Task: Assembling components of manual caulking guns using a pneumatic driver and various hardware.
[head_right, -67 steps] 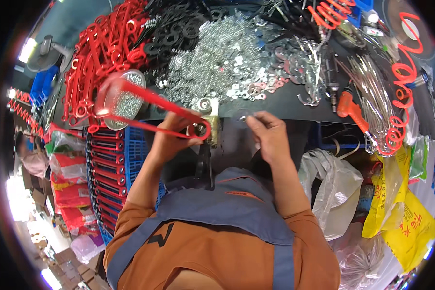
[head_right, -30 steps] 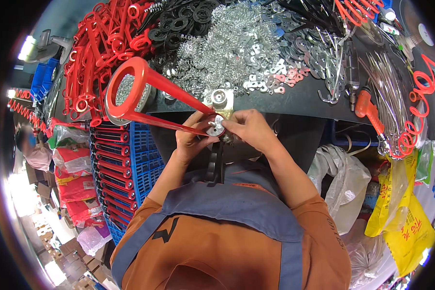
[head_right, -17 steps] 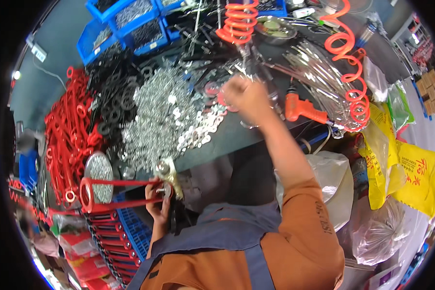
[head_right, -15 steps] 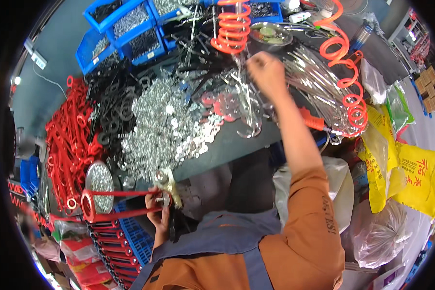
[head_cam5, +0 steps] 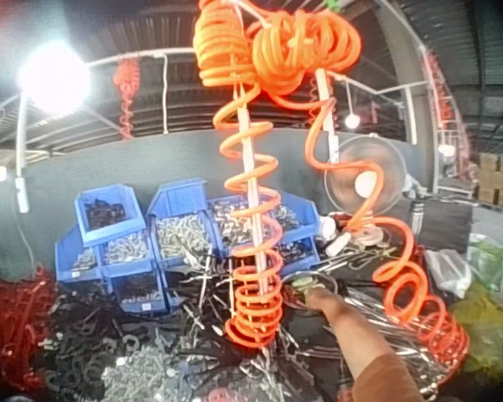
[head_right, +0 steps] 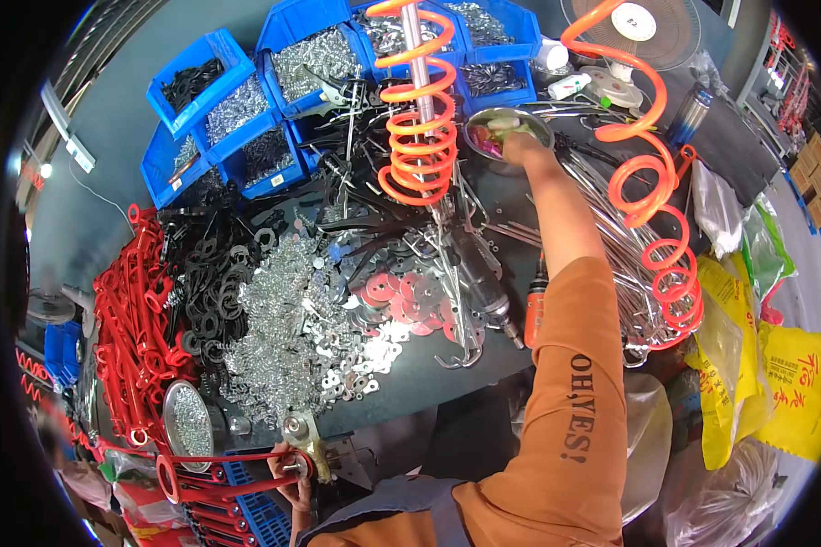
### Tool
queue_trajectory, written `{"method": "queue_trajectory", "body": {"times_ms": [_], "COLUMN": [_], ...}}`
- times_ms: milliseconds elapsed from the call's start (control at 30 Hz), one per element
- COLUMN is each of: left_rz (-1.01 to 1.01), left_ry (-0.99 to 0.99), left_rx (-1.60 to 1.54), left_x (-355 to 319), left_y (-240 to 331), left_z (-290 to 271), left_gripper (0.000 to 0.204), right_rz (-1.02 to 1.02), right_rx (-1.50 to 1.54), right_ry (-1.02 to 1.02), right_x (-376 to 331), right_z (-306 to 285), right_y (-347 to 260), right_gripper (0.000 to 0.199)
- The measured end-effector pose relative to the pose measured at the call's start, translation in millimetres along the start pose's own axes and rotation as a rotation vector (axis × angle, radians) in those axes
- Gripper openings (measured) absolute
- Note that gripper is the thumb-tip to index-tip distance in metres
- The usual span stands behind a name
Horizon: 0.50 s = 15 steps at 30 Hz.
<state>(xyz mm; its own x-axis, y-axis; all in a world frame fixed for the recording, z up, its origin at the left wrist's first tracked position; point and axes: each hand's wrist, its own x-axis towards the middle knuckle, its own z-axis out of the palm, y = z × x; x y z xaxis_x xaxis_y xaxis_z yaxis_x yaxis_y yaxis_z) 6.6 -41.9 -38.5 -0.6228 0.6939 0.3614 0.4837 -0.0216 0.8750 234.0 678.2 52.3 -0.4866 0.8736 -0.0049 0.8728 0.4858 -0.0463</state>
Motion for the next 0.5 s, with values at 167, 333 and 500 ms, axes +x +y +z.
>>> {"method": "queue_trajectory", "body": {"times_ms": [167,333,500], "left_rz": [-0.02,-0.016,-0.037], "left_ry": [-0.021,0.012,0.024], "left_rx": [-0.064,-0.054,-0.13], "left_x": [9,7,11], "left_y": [-3,1,5], "left_z": [8,6,12], "left_gripper": [0.068,0.06,0.071], "right_rz": [0.108,0.319,0.126], "right_rx": [0.183,0.342,-0.109], "right_ry": [-0.142,-0.315,-0.334], "right_x": [12,-1,3], "right_z": [6,-34,-29], "right_y": [35,-13,-4], "right_gripper": [0.039,0.043,0.055]}}
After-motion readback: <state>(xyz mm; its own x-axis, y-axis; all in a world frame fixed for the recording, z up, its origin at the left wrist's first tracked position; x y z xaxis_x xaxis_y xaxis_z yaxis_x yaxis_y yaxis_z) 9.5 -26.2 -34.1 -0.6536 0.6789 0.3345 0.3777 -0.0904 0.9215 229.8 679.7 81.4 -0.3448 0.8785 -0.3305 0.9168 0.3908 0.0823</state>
